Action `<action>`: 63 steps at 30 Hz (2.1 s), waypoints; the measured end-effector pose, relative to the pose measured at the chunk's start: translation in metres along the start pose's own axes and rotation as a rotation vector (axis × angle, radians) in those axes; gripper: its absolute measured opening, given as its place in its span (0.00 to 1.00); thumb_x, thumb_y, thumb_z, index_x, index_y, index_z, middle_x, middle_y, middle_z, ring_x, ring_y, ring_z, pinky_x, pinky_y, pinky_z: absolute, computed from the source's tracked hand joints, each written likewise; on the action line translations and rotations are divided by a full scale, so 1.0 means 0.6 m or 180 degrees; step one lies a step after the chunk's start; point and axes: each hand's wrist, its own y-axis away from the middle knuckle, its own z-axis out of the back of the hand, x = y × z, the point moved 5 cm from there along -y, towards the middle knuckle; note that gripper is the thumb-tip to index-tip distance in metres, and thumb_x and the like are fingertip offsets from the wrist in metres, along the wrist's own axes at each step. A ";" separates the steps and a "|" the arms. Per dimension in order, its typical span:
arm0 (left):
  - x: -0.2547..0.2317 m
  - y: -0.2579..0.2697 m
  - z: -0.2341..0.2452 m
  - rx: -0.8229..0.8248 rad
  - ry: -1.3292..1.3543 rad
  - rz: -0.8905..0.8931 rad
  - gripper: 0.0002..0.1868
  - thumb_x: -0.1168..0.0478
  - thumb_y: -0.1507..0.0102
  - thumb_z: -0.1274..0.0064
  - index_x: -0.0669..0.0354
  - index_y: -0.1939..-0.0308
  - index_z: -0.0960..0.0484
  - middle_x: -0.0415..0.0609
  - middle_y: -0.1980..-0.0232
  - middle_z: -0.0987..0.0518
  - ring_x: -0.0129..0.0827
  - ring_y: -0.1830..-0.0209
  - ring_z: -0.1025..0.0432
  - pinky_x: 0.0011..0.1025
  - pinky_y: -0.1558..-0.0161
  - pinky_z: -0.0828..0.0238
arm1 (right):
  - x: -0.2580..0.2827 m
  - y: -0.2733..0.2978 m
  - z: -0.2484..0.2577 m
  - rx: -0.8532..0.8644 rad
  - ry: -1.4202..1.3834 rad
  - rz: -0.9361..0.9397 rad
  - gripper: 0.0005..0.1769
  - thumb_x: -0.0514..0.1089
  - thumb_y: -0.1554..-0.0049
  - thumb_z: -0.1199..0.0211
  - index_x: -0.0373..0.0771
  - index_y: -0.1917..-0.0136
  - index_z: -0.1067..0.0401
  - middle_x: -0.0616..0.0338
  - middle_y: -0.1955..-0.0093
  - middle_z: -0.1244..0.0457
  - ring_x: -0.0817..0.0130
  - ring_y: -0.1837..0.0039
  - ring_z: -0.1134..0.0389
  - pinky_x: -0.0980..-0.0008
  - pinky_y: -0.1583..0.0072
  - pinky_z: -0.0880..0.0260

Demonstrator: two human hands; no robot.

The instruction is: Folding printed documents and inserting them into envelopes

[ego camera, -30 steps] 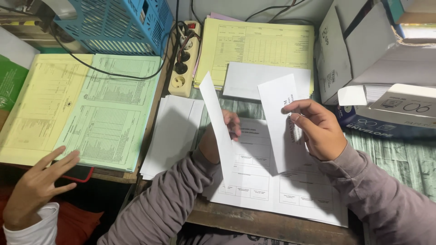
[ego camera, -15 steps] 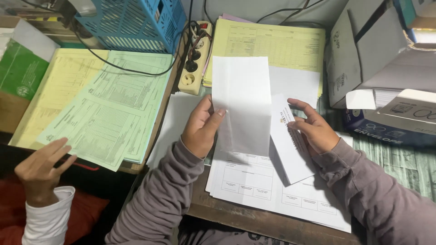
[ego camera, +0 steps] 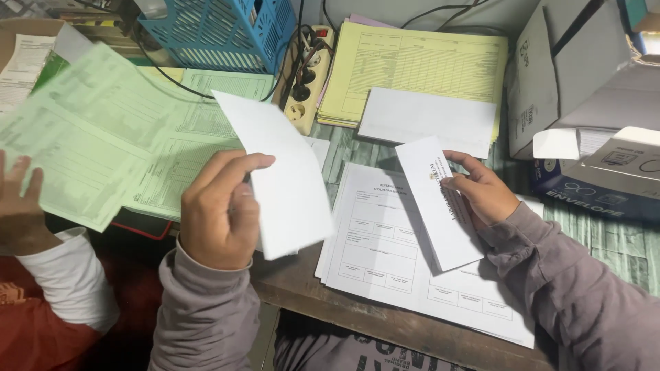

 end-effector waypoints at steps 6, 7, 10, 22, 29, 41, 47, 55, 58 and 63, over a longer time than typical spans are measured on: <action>0.057 0.041 -0.023 -0.0060 -0.0237 0.0437 0.03 0.66 0.41 0.51 0.63 0.66 0.23 0.47 0.69 0.32 0.44 0.70 0.30 0.32 0.71 0.33 | -0.012 -0.012 0.010 -0.0009 0.0137 0.0017 0.30 0.35 0.52 0.50 0.40 0.34 0.43 0.38 0.51 0.39 0.50 0.57 0.33 0.55 0.60 0.30; 0.060 0.046 -0.024 -0.0148 -0.0524 0.0418 0.03 0.69 0.41 0.52 0.62 0.63 0.26 0.47 0.68 0.32 0.43 0.67 0.30 0.33 0.68 0.32 | -0.012 -0.012 0.009 -0.0020 0.0117 0.0008 0.30 0.35 0.52 0.50 0.40 0.34 0.42 0.38 0.51 0.39 0.50 0.57 0.33 0.55 0.60 0.30; 0.071 0.072 -0.038 -0.0388 -0.1269 0.0432 0.10 0.67 0.42 0.50 0.56 0.56 0.29 0.45 0.67 0.29 0.38 0.68 0.28 0.31 0.68 0.30 | -0.014 -0.012 0.010 0.0003 0.0114 -0.0016 0.30 0.36 0.51 0.50 0.40 0.34 0.42 0.39 0.51 0.39 0.50 0.57 0.33 0.55 0.60 0.30; 0.107 0.132 -0.185 0.1669 -0.1405 0.1477 0.15 0.55 0.42 0.52 0.54 0.52 0.27 0.48 0.54 0.27 0.37 0.54 0.31 0.31 0.61 0.28 | 0.011 0.009 -0.002 0.0045 0.0174 -0.0083 0.27 0.36 0.52 0.50 0.37 0.37 0.40 0.40 0.51 0.38 0.51 0.58 0.33 0.56 0.60 0.30; 0.103 0.117 -0.150 0.1653 -0.0921 0.1820 0.29 0.48 0.49 0.44 0.54 0.46 0.30 0.51 0.41 0.37 0.45 0.36 0.47 0.53 0.38 0.60 | 0.016 0.013 -0.008 0.0040 0.0176 -0.0096 0.26 0.36 0.51 0.50 0.36 0.38 0.38 0.39 0.52 0.38 0.51 0.57 0.33 0.57 0.60 0.30; 0.140 0.100 -0.152 0.1975 -0.0559 0.2225 0.52 0.46 0.57 0.41 0.49 0.34 0.50 0.56 0.30 0.58 0.52 0.30 0.62 0.51 0.35 0.64 | -0.014 -0.004 0.007 0.0051 -0.0101 -0.0085 0.31 0.38 0.50 0.50 0.40 0.33 0.45 0.44 0.49 0.40 0.52 0.55 0.35 0.55 0.58 0.31; 0.147 0.070 -0.159 0.2170 -0.0876 0.2433 0.59 0.38 0.57 0.40 0.48 0.31 0.60 0.57 0.30 0.59 0.50 0.30 0.60 0.47 0.35 0.58 | -0.010 -0.007 0.007 0.0091 -0.0029 -0.0149 0.33 0.36 0.51 0.52 0.40 0.32 0.47 0.39 0.47 0.42 0.48 0.52 0.36 0.50 0.56 0.32; 0.155 0.046 -0.171 0.2516 -0.1264 0.2688 0.68 0.28 0.60 0.45 0.52 0.31 0.68 0.60 0.33 0.53 0.53 0.35 0.50 0.44 0.37 0.52 | 0.054 0.051 -0.056 0.0275 0.1003 0.0409 0.33 0.33 0.53 0.46 0.37 0.33 0.45 0.35 0.45 0.41 0.43 0.41 0.40 0.47 0.43 0.39; 0.164 0.054 -0.173 0.2560 -0.1452 0.2721 0.69 0.26 0.61 0.47 0.52 0.31 0.68 0.60 0.36 0.48 0.53 0.37 0.48 0.43 0.38 0.51 | 0.052 0.064 -0.067 0.0393 0.1271 0.0482 0.34 0.34 0.53 0.45 0.40 0.32 0.46 0.35 0.51 0.38 0.45 0.45 0.37 0.50 0.45 0.37; 0.181 0.062 -0.189 0.2570 -0.1790 0.2679 0.69 0.22 0.62 0.52 0.52 0.31 0.67 0.59 0.40 0.43 0.51 0.39 0.47 0.41 0.39 0.50 | 0.049 0.058 -0.064 0.0417 0.1360 0.0404 0.34 0.34 0.53 0.46 0.44 0.33 0.44 0.38 0.54 0.35 0.50 0.49 0.34 0.53 0.46 0.35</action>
